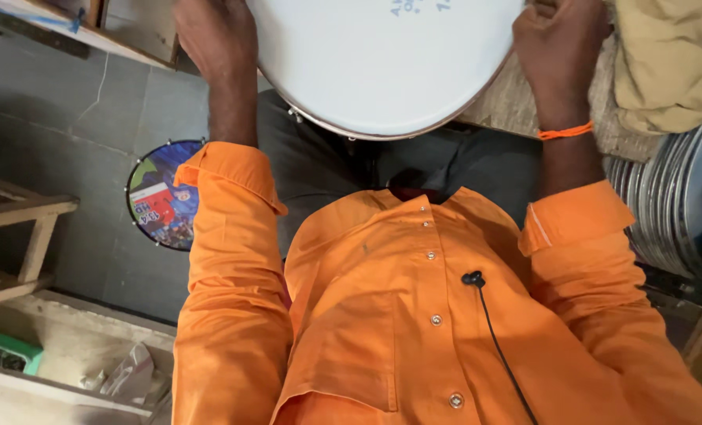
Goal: The person attaches a drumhead to a metal drum shell by placing the head on top and then securing the outer rim with metal bolts and brackets using their hands and a small tool.
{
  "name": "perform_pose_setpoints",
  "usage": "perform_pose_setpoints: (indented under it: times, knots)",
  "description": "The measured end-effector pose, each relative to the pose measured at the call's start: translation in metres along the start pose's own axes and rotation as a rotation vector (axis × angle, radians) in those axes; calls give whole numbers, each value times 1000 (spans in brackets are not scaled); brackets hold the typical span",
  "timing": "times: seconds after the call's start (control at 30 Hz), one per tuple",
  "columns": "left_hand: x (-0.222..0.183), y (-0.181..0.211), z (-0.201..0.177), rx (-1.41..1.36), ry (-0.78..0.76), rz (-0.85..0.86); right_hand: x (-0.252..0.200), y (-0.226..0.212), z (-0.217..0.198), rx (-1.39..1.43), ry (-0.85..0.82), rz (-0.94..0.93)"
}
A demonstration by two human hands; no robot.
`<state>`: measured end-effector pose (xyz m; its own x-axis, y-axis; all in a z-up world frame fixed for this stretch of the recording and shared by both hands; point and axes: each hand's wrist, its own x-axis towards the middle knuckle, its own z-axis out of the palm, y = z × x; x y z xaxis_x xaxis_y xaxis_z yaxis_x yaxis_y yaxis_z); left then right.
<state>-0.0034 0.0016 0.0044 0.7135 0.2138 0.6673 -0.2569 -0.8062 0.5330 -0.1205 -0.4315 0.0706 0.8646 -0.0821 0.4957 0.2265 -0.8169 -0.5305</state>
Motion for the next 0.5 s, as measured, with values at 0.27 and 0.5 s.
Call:
perform_pose_setpoints:
  times: [0.27,0.5]
  knots:
    - [6,12,-15,-340,-142,-83,5,-37,-17,544,-99,292]
    - [21,17,-30,-769,-421,-516,6,-11,-14,743,-161,439]
